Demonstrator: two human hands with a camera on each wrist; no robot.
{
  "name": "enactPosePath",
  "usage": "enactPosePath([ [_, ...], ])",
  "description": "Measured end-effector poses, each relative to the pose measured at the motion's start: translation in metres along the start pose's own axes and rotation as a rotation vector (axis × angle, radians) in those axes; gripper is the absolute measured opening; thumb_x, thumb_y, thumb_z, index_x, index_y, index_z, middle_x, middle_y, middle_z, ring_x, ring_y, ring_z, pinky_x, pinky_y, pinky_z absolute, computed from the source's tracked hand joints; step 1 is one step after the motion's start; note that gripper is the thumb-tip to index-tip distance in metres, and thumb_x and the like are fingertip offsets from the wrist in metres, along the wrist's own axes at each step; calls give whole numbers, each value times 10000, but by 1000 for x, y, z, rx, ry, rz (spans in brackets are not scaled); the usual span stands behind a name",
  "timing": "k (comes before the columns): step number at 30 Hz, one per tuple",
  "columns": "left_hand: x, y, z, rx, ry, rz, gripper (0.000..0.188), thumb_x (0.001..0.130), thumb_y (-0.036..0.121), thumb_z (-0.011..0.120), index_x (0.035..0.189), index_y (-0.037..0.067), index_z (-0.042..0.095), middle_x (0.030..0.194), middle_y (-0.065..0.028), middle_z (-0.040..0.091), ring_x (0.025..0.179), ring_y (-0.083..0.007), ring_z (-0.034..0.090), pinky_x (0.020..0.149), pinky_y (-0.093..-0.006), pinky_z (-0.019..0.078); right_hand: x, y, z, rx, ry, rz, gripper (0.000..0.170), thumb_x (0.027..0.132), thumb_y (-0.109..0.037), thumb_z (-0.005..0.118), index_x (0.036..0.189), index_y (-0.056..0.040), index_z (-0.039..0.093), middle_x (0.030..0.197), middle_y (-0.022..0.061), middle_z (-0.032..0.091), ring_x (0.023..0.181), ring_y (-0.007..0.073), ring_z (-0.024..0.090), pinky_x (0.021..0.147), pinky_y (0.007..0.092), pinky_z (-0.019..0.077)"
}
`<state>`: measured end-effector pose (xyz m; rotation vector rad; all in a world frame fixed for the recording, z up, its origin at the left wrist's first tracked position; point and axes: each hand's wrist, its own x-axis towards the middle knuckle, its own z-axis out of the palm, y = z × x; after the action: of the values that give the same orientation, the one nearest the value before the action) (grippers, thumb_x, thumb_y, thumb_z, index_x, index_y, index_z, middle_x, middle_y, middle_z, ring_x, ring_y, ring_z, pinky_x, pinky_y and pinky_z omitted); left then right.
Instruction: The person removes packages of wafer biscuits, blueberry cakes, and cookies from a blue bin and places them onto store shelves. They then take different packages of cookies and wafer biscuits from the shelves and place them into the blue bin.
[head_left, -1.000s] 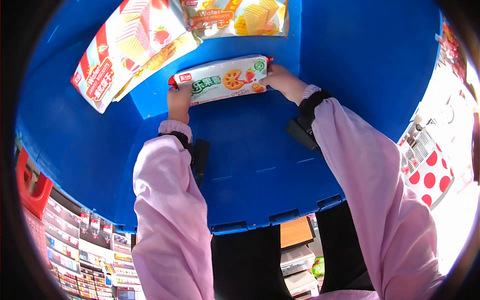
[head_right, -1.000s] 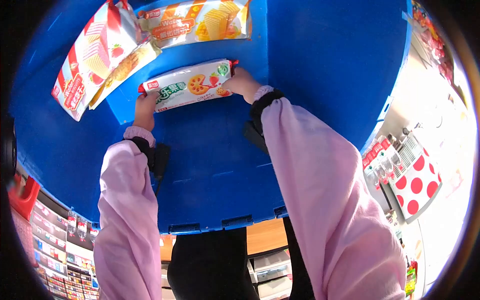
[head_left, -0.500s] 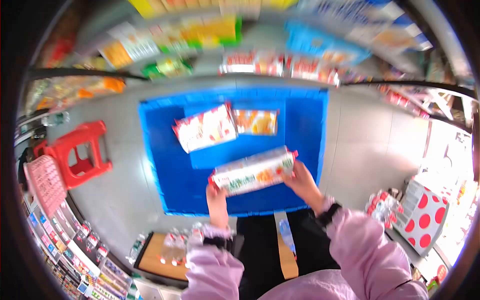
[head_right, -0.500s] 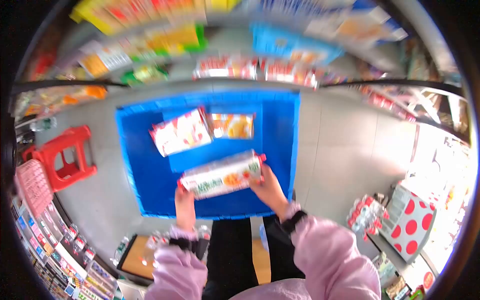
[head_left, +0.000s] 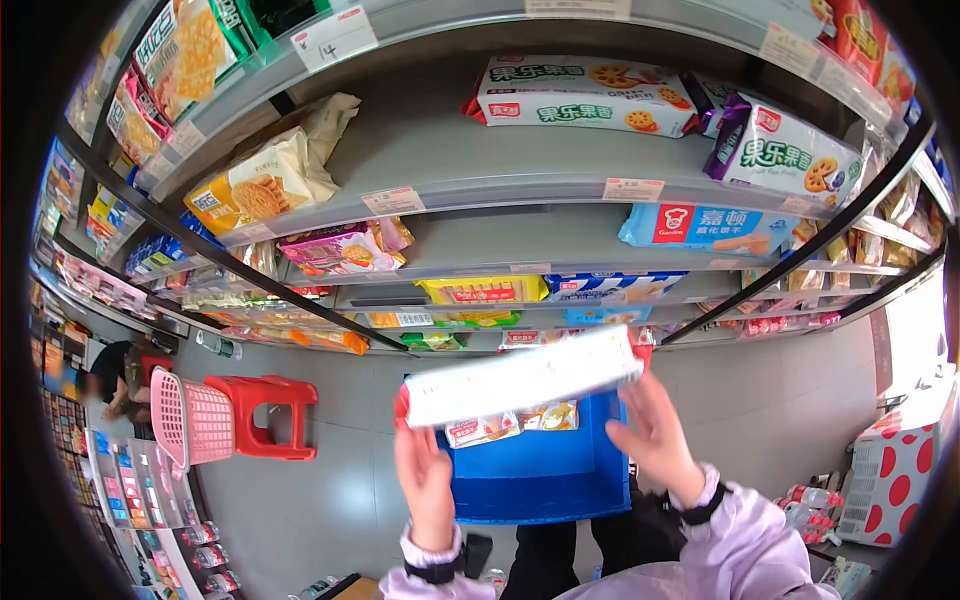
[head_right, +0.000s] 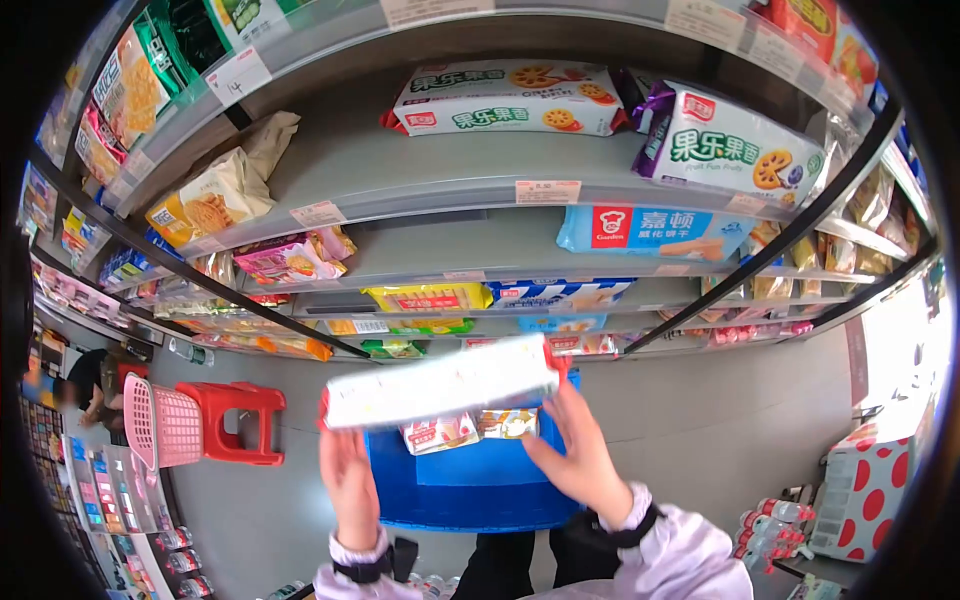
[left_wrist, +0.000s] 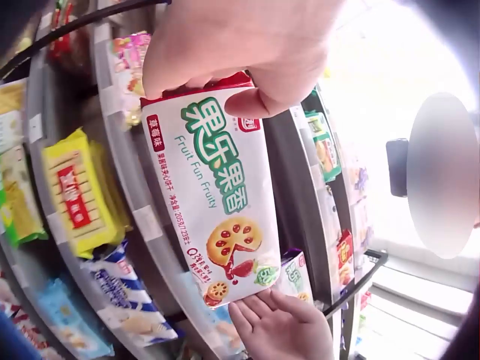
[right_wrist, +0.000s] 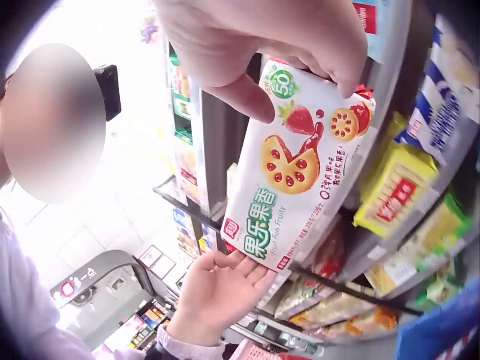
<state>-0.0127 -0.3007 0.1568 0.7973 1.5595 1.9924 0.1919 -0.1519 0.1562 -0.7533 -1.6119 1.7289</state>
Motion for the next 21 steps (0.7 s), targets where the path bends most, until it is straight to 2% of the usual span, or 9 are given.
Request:
enactPosePath([
  [2,40,7,11,32,-9,86,626,746,-122,330,1352,-50,190,1400,-181,240,1323,-266,199,1091,-390,139,32,-3,1,22,33,-159,740,755,61,586,1364,5,170,1376,137,279,1279,219,283,1047,377,229],
  [6,105,10,43,-40,-72,102,635,746,-98,341,1357,-48,175,1385,-175,265,1317,-257,212,1093,-363,117,84,-17,-4,73,79,-219,724,747,79,558,1361,-4,183,1352,134,312,1275,218,288,1047,373,225],
  [9,116,9,56,-50,-71,84,629,738,-96,351,1346,-54,199,1376,-175,277,1309,-258,227,1091,-369,126,93,-22,-17,51,73,-256,732,745,77,563,1364,-11,183,1355,129,307,1278,220,282,1048,372,217],
  [12,98,23,66,-29,-48,128,631,720,-100,355,1335,-59,221,1369,-175,287,1304,-261,237,1088,-381,134,70,-41,-25,37,72,-193,744,747,73,569,1369,-11,171,1368,130,286,1283,222,270,1050,374,210],
  [17,102,87,86,-44,-85,308,654,730,8,419,1344,-59,204,1378,-183,272,1309,-284,225,1086,-393,119,62,-97,-35,-102,12,-416,786,740,34,584,1370,40,115,1397,159,208,1293,258,246,1050,394,204],
  [18,112,97,91,-114,-97,322,665,717,-75,386,1350,-60,183,1382,-188,266,1308,-291,231,1080,-380,135,67,-108,-33,-81,71,-436,773,733,43,577,1363,46,129,1383,158,238,1285,253,261,1052,393,204],
  [21,151,108,108,-106,-206,368,641,730,-92,373,1348,-47,207,1372,-171,294,1301,-263,251,1075,-366,149,102,-133,-31,-130,192,-511,707,732,52,563,1336,52,196,1320,157,332,1249,239,321,1049,367,221],
])
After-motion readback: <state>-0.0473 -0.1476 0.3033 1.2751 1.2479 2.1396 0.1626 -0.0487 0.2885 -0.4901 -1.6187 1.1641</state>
